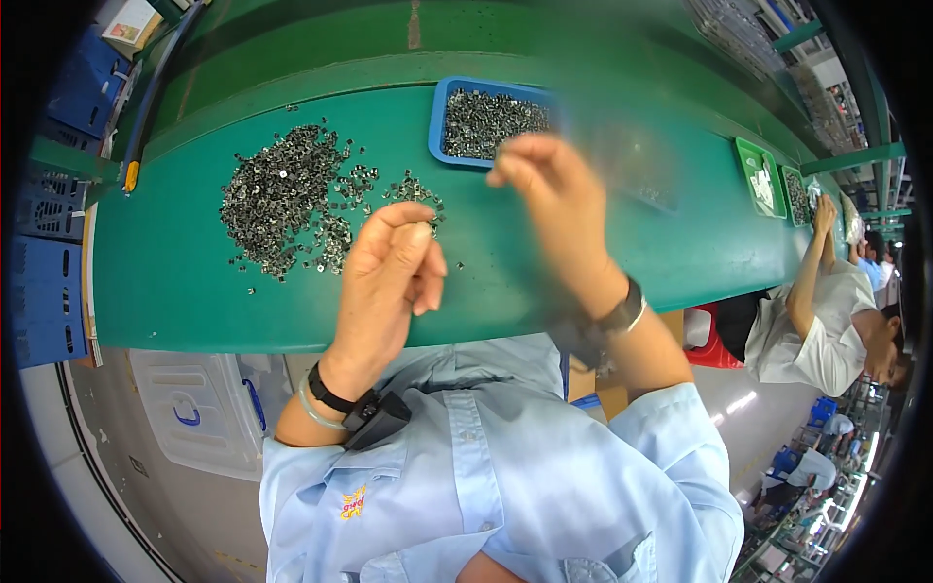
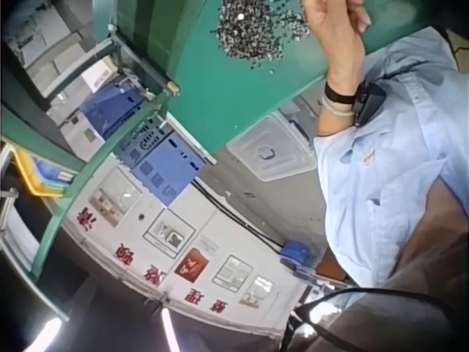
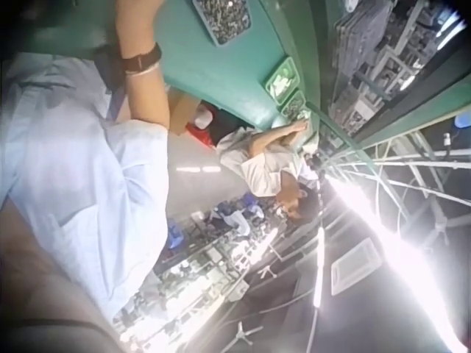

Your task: The person sorts small metal components by hand, picking them up from a pile, inspecting them, and placing them into a blue plastic tray. This process is repeated for several components, handling them one at a time.

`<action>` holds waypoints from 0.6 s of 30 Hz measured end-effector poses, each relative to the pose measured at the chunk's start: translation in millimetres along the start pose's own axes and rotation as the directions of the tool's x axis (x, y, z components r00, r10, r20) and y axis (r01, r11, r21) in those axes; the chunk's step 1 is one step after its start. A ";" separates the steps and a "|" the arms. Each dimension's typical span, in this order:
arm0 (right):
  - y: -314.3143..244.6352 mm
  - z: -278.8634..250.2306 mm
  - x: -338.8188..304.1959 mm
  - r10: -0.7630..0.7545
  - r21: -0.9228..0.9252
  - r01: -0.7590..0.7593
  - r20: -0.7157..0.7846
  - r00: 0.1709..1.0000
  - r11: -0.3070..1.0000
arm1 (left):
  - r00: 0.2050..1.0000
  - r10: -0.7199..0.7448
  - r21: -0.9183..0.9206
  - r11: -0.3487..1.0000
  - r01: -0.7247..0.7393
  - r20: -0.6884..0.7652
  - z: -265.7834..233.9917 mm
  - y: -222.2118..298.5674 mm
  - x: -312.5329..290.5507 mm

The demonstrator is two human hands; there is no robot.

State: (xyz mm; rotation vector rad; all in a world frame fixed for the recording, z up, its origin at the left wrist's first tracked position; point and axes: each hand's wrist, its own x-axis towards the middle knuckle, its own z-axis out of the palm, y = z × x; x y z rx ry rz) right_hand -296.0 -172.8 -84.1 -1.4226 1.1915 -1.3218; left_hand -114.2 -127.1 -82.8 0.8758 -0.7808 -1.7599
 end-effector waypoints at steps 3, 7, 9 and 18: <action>8.2 -14.6 16.6 -0.111 -0.283 0.087 -0.071 0.991 0.955 | 1.000 0.009 0.000 1.000 -0.009 -0.006 -20.2 1.1 -3.0; 10.9 -21.9 2.4 -0.328 -0.568 0.422 0.266 0.907 0.706 | 0.998 -0.034 0.013 0.999 0.034 -0.043 -41.5 -3.6 -14.8; 13.1 -16.2 -19.8 -0.150 -0.518 0.457 0.528 0.836 0.723 | 0.997 -0.071 0.035 0.997 0.071 -0.023 -46.0 -4.9 -18.1; 20.1 -1.1 -42.8 -0.203 -0.482 0.449 0.479 0.854 0.753 | 0.973 -0.227 0.188 0.958 0.215 0.045 -27.9 -4.0 -15.1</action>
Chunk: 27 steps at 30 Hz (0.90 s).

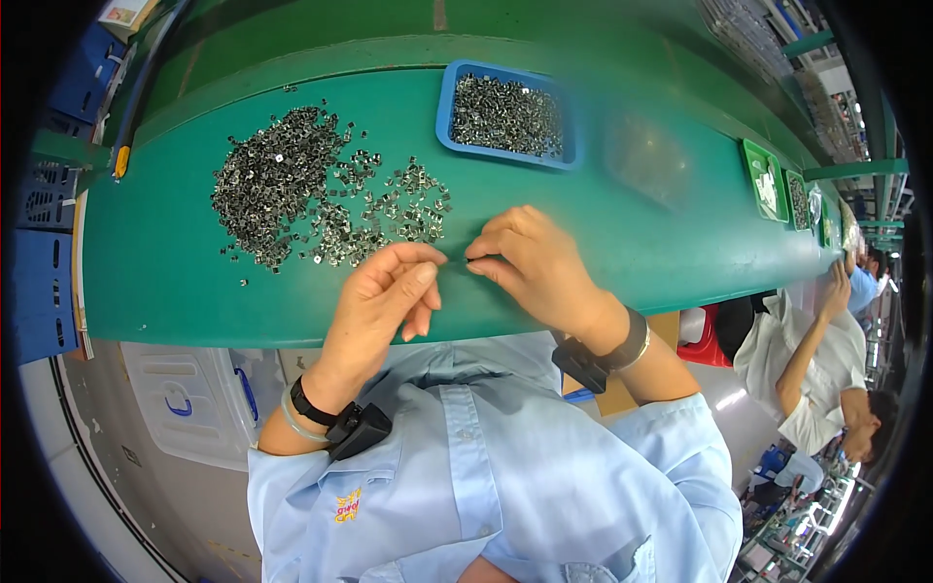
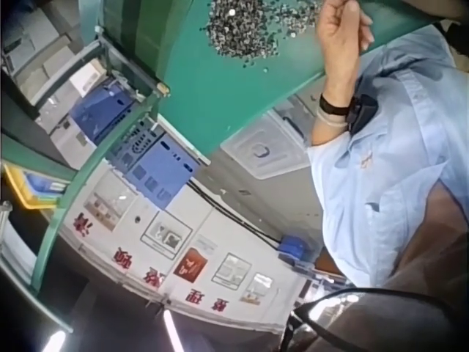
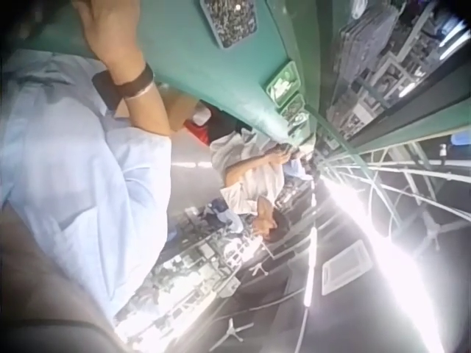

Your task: The person sorts small metal components by hand, picking them up from a pile, inspecting them, and placing them into a blue plastic tray. This process is repeated for several components, handling them one at a time.

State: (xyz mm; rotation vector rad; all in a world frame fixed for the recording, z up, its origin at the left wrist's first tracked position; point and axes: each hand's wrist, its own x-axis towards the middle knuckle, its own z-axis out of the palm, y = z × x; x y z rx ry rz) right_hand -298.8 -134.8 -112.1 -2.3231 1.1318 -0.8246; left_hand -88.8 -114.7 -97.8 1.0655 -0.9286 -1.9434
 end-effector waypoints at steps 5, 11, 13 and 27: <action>-22.5 -10.3 3.7 -0.011 0.039 0.018 -0.164 0.986 0.999 | 0.998 -0.047 -0.006 0.999 0.047 0.039 12.9 -0.6 4.8; -26.8 -9.9 1.2 0.034 0.158 0.010 -0.271 0.962 0.987 | 0.993 -0.025 -0.243 0.969 0.052 0.114 20.0 0.1 10.0; -25.8 -11.5 -1.1 0.053 0.195 0.001 -0.272 0.961 0.981 | 0.993 -0.025 -0.254 0.966 0.053 0.113 22.3 0.4 10.9; -30.2 -12.4 -3.6 0.048 0.178 0.013 -0.336 0.941 0.984 | 0.988 0.060 -0.314 0.949 -0.012 0.144 26.8 -2.8 14.2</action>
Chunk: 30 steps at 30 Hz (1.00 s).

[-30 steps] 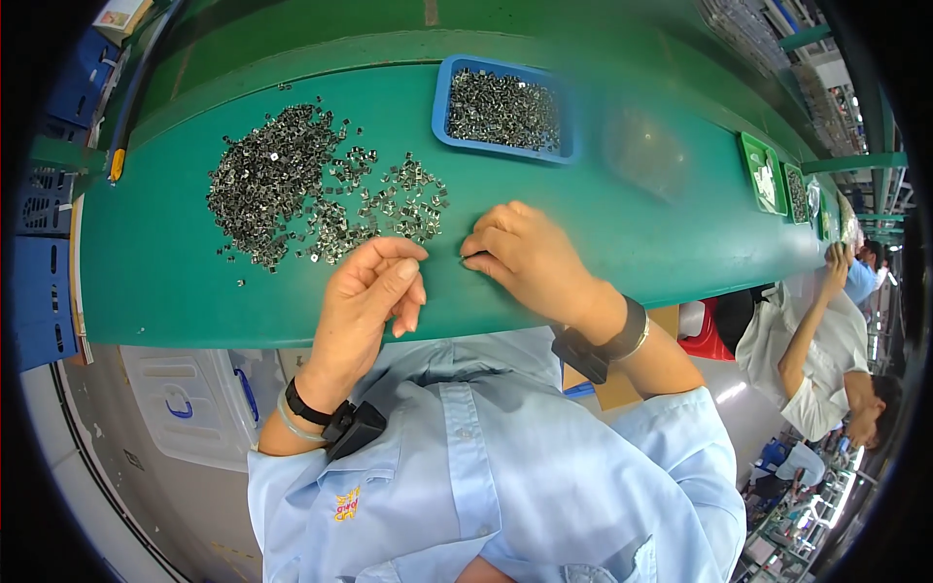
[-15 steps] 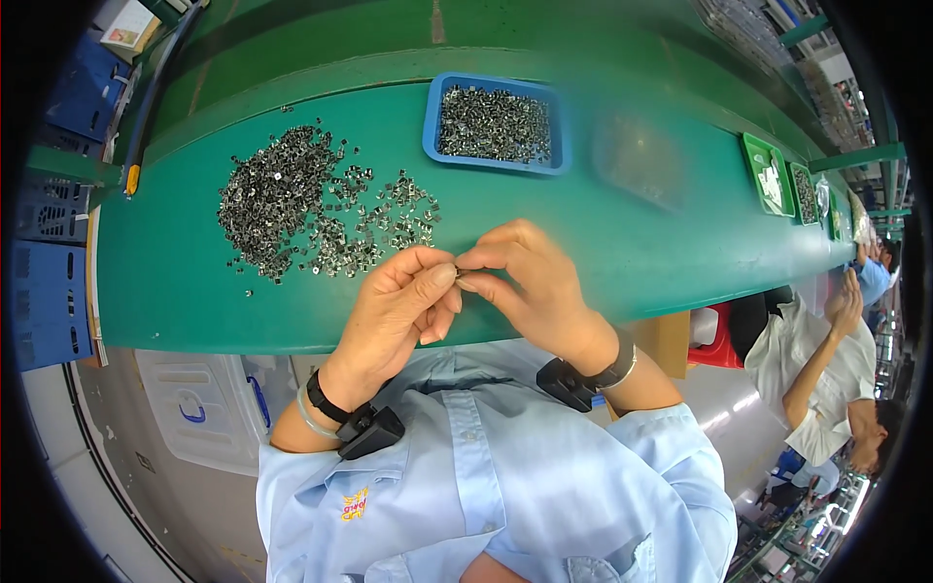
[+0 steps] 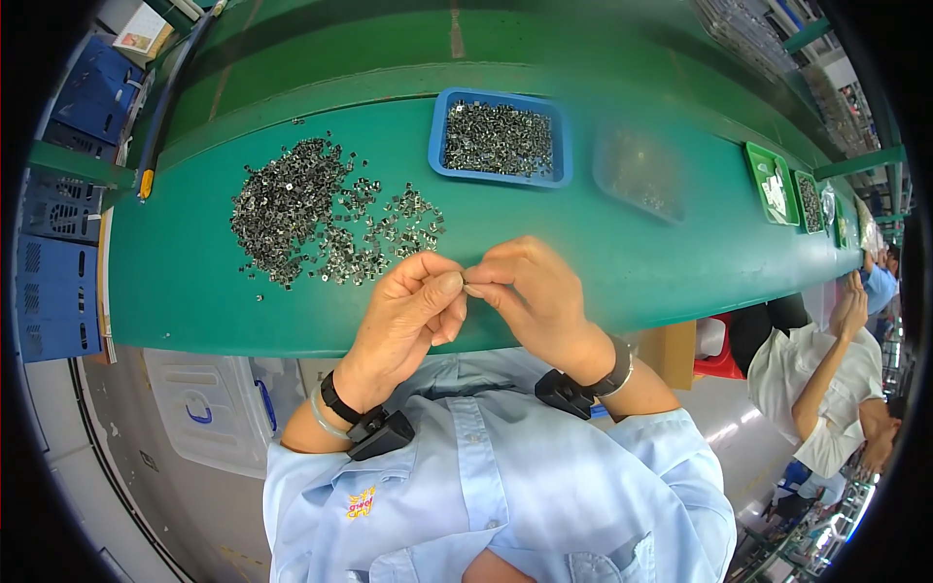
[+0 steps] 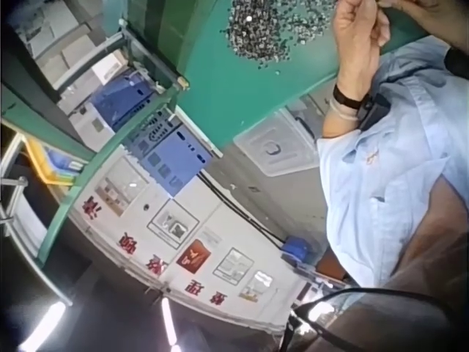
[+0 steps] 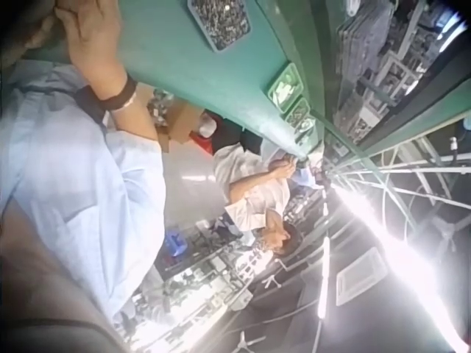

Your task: The person sorts small metal components by hand, picking them up from a pile, inspecting them, and placing them into a blue plastic tray. This process is repeated for several components, handling them one at a time.

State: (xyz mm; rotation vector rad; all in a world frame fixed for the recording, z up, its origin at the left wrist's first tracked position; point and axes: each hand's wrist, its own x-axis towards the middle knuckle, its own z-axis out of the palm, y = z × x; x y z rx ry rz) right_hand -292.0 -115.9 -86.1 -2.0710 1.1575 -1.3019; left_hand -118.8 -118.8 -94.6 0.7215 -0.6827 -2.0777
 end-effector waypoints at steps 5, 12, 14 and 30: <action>-2.3 3.3 -5.2 0.005 0.056 -0.004 -0.011 1.000 0.998 | 0.997 0.045 -0.099 0.994 -0.038 0.066 -0.5 -6.4 0.0; 0.3 4.7 -10.1 0.110 0.163 -0.105 -0.022 0.994 0.981 | 0.995 0.104 0.003 0.995 -0.104 -0.009 2.7 -12.5 3.8; 5.9 2.9 -7.3 0.040 0.099 -0.038 -0.024 0.999 0.994 | 0.995 0.094 0.051 0.994 -0.093 -0.021 1.7 -10.0 4.1; -8.1 0.8 1.1 0.070 0.292 -0.046 -0.074 0.995 0.955 | 0.988 0.087 -0.224 0.973 -0.057 0.127 11.6 -8.2 1.4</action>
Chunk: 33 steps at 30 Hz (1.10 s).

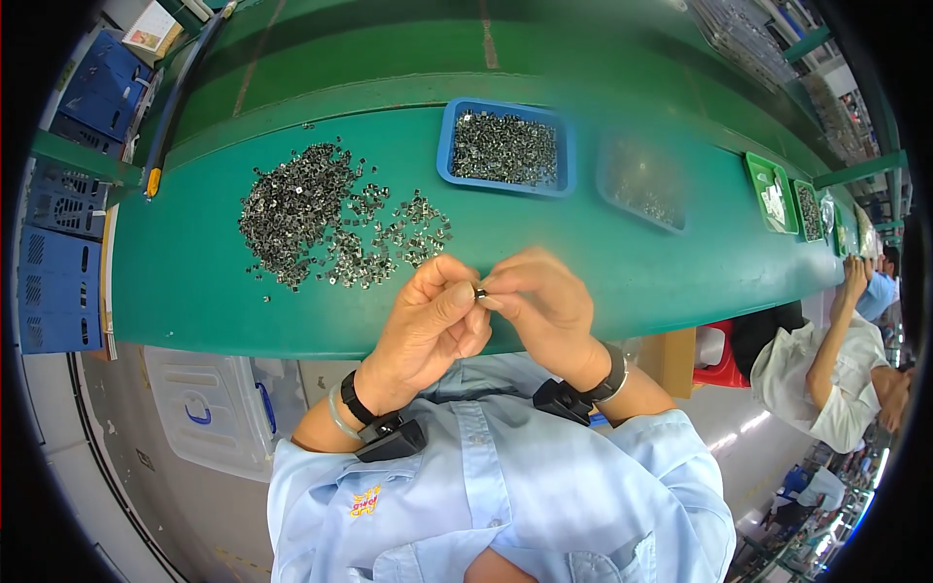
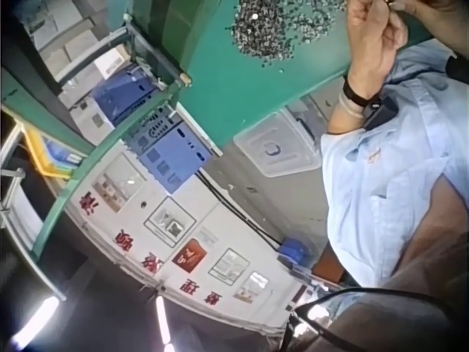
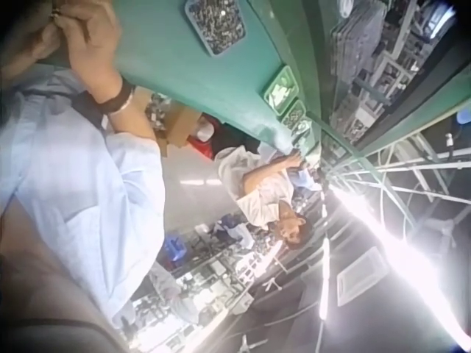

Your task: The person sorts small metal components by hand, picking them up from a pile, inspecting them, and placing them into a blue plastic tray. This process is repeated for several components, handling them one at a time.

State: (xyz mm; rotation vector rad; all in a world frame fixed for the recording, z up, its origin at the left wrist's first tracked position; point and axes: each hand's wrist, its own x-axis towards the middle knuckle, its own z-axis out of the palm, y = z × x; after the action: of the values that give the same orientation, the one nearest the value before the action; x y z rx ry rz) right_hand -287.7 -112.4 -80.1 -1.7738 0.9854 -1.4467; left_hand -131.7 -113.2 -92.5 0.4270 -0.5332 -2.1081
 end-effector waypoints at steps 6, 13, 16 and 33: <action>-1.4 -1.9 3.8 -0.061 -0.048 0.064 0.064 0.996 0.997 | 0.999 -0.004 0.002 1.000 0.003 0.040 0.8 5.5 -0.2; 2.8 -3.6 4.7 -0.087 -0.097 0.098 0.116 0.989 0.990 | 0.997 -0.077 0.149 0.986 0.078 -0.008 -1.9 19.5 -2.8; 4.2 -2.9 2.7 -0.044 -0.082 0.054 0.112 0.993 0.995 | 0.993 -0.113 0.226 0.967 0.119 -0.040 -1.6 22.1 -2.7; 10.6 0.3 -8.4 0.244 0.266 -0.247 0.048 0.969 0.932 | 0.995 -0.076 0.174 0.981 0.086 -0.063 7.6 15.2 -3.3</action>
State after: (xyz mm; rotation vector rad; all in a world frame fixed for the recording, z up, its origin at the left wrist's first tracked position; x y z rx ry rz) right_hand -290.0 -110.7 -93.3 -1.4087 0.9175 -1.3369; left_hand -123.2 -116.6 -77.8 0.6164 -0.6838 -2.1274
